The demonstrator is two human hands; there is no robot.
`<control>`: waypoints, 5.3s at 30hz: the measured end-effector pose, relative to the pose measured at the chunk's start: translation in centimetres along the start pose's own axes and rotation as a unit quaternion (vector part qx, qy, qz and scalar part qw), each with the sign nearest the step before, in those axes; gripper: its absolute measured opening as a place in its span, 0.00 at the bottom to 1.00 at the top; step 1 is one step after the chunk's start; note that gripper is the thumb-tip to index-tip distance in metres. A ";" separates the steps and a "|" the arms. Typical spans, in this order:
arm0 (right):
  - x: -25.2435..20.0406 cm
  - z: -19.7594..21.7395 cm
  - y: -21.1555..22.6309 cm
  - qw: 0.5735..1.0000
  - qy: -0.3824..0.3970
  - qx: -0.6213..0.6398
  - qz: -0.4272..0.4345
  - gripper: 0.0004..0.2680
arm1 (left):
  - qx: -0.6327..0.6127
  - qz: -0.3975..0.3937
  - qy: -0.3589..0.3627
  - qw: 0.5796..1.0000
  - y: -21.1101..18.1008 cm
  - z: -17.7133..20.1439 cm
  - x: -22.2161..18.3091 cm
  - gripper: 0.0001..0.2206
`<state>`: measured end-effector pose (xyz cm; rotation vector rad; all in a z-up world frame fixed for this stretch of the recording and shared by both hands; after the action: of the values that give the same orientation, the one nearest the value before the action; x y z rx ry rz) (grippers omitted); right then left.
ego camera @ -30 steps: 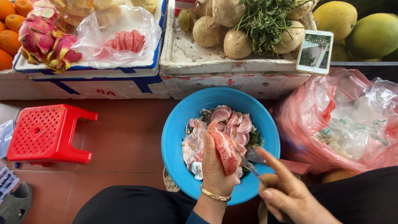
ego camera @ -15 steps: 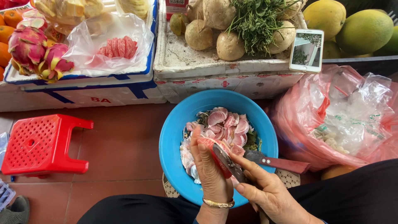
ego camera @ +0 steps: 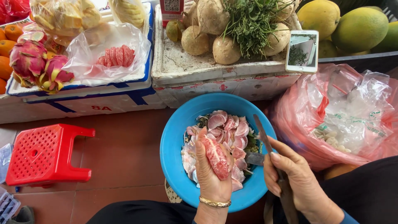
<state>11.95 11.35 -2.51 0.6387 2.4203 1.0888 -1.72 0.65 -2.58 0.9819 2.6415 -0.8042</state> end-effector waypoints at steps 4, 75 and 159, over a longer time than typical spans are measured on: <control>-0.2 0.2 1.0 0.987 0.014 -0.080 -0.139 0.20 | 0.012 0.006 0.052 0.999 0.2 -0.1 -0.2 0.27; -0.5 2.5 5.6 0.941 0.081 -0.243 -0.220 0.22 | 0.281 0.206 0.128 0.929 2.3 -0.4 -1.1 0.23; 1.8 4.2 6.0 1.000 0.010 -0.023 -0.001 0.17 | 0.065 0.187 0.237 0.951 2.3 2.3 -1.1 0.18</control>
<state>14.14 18.38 -0.78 0.6126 2.4040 1.1516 0.60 0.22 -5.02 1.8454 2.6459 -0.7284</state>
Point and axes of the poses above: each hand's wrist, its own x-axis towards the middle knuckle, its own z-axis out of the back of the hand, y = z × x, the point moved 1 cm from there along x, towards the middle knuckle, and after that the axes turned 7 degrees about y, right-handed, at the moved point
